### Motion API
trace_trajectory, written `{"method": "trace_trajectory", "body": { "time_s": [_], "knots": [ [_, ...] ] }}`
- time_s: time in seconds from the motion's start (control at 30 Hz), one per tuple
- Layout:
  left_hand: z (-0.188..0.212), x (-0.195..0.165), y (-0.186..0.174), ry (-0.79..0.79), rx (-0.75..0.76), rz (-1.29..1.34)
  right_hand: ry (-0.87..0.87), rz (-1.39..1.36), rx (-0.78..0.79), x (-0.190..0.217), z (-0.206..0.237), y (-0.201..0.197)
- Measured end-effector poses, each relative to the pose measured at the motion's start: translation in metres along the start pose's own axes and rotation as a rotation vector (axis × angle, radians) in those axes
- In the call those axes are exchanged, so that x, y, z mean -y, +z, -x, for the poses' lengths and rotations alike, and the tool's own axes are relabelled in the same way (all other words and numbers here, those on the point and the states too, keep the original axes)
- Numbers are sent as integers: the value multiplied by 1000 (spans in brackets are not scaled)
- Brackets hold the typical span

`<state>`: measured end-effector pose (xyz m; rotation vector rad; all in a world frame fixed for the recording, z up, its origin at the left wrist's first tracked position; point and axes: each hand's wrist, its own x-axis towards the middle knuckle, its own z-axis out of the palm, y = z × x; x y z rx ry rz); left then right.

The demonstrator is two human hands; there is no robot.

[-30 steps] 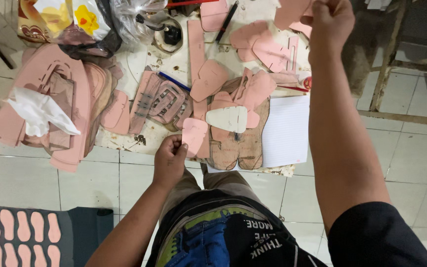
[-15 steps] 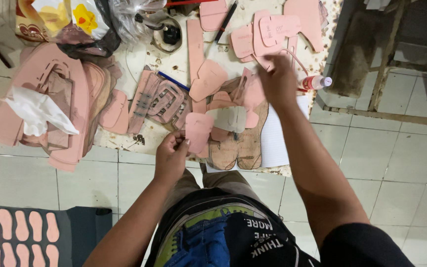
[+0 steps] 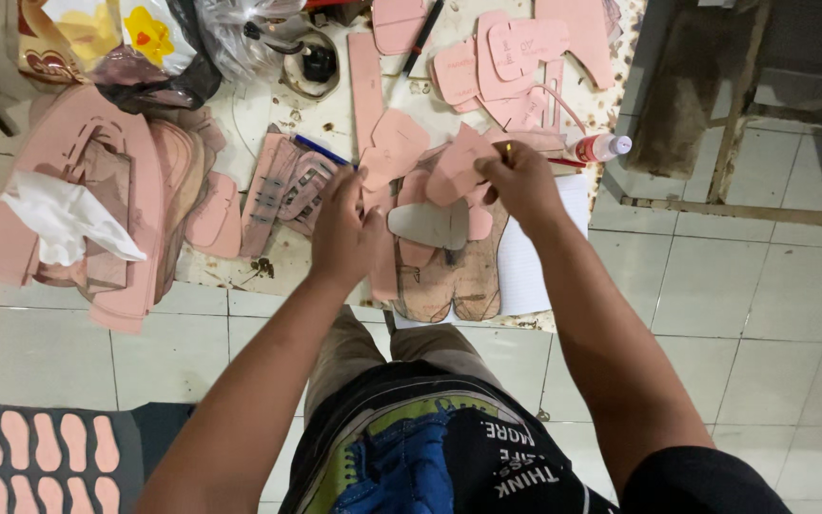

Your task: The person holds pink paper shoe pattern pieces on a black cutting mat and traces around them with a pen, repositioning each piece to trace multiple outlines. They then move to a work table, sort through stacks of pink pattern pieces, and place them in piles.

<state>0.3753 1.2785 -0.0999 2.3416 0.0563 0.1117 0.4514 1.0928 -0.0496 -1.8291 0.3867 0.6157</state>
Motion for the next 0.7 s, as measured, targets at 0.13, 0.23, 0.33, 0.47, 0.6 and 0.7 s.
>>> {"method": "trace_trajectory", "body": {
  "time_s": [0.13, 0.23, 0.33, 0.47, 0.6, 0.7],
  "knots": [
    [-20, -3, -1, -150, 146, -6, -7, 84, -25, 4, -1, -12],
    [-28, -10, 1, -335, 262, 2, -170, 484, -64, 8, 2, -13],
    [-31, -15, 3, -238, 201, -123, -332, 688, -185, 18, 1, -7],
    [-18, -25, 11, -146, 126, -169, -541, 737, -243, 38, -16, 13],
    [9, -26, 11, -61, 123, -32, -592, 859, -286, 57, -34, 22],
    [27, -20, 5, -56, 119, 71, -474, 1030, -218, 57, -42, 20]
  ]
}}
